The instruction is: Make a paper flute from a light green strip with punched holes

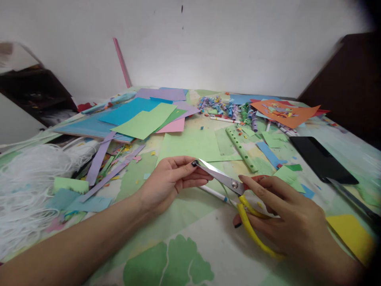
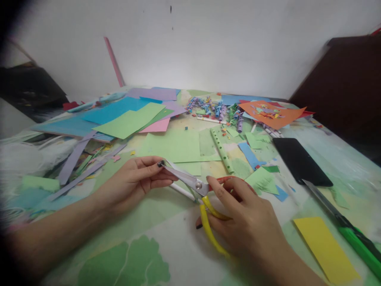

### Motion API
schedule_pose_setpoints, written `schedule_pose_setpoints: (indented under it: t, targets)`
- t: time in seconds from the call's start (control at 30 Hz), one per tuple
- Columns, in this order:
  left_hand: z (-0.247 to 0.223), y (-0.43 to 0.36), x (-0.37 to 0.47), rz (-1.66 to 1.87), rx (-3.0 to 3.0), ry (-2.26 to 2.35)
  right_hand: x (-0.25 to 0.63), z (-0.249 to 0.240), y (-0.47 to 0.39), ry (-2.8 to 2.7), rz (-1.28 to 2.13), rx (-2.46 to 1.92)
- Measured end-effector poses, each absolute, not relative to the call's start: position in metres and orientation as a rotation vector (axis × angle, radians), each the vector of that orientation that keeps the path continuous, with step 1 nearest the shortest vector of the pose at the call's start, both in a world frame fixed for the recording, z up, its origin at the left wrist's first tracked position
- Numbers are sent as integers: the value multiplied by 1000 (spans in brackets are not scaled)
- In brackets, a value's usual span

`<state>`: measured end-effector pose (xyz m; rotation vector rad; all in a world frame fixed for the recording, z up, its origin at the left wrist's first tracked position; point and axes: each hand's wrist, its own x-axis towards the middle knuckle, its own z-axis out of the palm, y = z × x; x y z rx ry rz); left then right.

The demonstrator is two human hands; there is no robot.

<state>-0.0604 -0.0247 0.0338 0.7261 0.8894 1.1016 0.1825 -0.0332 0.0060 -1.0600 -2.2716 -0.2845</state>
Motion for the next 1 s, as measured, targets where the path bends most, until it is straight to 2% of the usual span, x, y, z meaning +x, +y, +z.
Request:
schedule_pose_setpoints:
  t: [1.0]
  targets:
    - [33, -25, -58, 1141, 698, 879, 176, 12, -37, -2251, -91, -1050]
